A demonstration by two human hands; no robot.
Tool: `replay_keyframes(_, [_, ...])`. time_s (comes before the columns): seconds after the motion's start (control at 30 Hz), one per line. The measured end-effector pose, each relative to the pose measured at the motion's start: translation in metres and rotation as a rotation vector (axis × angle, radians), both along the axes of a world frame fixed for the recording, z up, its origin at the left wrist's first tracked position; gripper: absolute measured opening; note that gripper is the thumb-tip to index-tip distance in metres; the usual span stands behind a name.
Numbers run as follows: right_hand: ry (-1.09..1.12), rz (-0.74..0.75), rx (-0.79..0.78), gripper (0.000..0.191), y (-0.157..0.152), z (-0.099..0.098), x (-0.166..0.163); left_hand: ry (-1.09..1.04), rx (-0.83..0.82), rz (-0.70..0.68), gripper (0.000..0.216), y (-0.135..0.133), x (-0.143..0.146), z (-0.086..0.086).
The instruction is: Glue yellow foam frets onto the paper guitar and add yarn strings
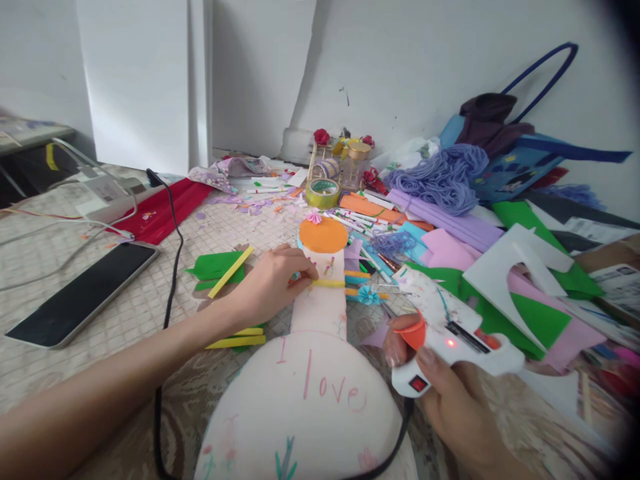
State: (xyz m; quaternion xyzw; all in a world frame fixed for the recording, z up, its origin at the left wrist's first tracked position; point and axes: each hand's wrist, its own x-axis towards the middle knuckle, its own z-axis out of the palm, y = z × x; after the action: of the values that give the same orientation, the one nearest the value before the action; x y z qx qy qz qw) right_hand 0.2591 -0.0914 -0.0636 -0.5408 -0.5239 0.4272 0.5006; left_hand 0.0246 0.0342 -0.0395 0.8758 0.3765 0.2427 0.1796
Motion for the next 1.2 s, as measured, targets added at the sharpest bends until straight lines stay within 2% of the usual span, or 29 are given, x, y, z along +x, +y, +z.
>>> replay_keyframes(0.3, [-0.04,0.044,-0.006,0.027,0.0,0.002,0.002,0.004,0.024,0.0,0.016,0.0,0.001,-0.002])
replay_keyframes(0.53, [-0.014,0.086,-0.015,0.027,0.0,-0.004,0.005,0.017,0.02,0.005,0.017,0.0,0.001,-0.003])
replay_keyframes(0.87, [0.096,0.059,-0.013,0.023,0.001,-0.006,0.002,0.014,0.028,-0.009,0.017,0.001,0.001,-0.005])
replay_keyframes(1.1, [-0.002,-0.023,-0.066,0.035,0.0,-0.004,0.005,0.008,0.035,-0.013,0.018,0.001,0.0,-0.006])
replay_keyframes(1.2, [-0.001,0.002,-0.109,0.034,-0.001,-0.008,0.008,0.009,0.036,-0.015,0.017,0.001,0.0,-0.006])
